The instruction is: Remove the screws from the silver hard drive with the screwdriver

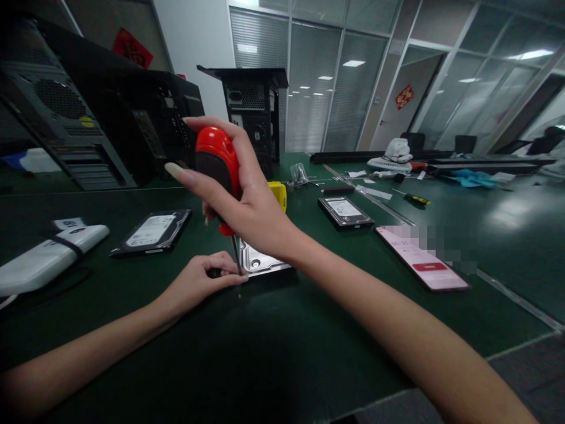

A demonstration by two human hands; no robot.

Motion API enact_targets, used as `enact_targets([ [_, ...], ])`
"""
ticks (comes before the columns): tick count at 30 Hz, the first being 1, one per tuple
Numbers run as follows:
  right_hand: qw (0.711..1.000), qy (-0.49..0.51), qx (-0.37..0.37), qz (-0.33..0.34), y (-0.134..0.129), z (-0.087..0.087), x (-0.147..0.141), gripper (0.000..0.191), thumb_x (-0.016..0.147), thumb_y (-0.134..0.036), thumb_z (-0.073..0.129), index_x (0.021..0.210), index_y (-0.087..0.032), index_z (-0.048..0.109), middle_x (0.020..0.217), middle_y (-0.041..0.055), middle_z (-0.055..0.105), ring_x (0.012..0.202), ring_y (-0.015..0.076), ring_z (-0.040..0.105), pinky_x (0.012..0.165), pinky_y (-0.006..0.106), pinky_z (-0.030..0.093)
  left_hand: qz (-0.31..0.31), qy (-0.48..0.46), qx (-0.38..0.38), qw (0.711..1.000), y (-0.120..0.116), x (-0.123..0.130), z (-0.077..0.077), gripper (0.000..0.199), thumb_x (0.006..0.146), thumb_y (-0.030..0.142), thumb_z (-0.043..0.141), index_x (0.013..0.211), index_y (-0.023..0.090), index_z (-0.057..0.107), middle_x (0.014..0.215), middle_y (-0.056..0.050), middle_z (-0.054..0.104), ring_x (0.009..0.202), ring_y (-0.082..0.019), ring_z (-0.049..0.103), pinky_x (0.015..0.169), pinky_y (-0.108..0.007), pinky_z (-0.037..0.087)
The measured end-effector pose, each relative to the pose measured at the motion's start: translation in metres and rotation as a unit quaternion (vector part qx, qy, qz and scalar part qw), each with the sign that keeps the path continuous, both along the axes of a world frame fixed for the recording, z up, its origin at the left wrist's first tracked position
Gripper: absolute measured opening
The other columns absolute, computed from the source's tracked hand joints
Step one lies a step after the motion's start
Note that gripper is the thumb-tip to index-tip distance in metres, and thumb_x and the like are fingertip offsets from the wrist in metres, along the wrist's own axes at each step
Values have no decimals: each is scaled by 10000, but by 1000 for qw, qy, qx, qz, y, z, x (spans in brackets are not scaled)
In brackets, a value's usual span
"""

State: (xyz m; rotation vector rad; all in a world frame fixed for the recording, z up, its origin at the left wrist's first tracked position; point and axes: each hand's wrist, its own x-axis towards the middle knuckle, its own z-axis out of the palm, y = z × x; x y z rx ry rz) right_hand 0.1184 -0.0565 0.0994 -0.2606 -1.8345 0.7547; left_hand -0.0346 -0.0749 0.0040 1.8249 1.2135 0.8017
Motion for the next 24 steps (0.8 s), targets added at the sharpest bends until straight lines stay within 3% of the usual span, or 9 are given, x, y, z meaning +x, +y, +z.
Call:
enact_targets([
  [8,999,-26,14,-36,-4,-1,-1,458,897,-378,478,1314,-371,290,1017,-20,543,761,77,589,685,222,528,-4,1,9,1000,0,0,-1,197,732,364,692,787,181,740,780,-8,593,736,-169,553,682,-278,411],
  [16,999,13,-29,-7,-7,3,-1,434,852,-313,564,1244,-363,383,968,-31,550,654,57,561,658,229,539,-5,1,14,1000,-1,1,-2,193,738,357,684,787,176,732,781,-9,597,747,-172,552,695,-281,405],
  [24,999,23,-33,-13,-7,2,-1,427,839,-309,584,1223,-357,404,930,-30,553,701,78,575,672,238,545,5,10,19,1000,-2,0,0,187,726,349,689,767,171,728,758,-6,580,697,-157,518,648,-269,390],
])
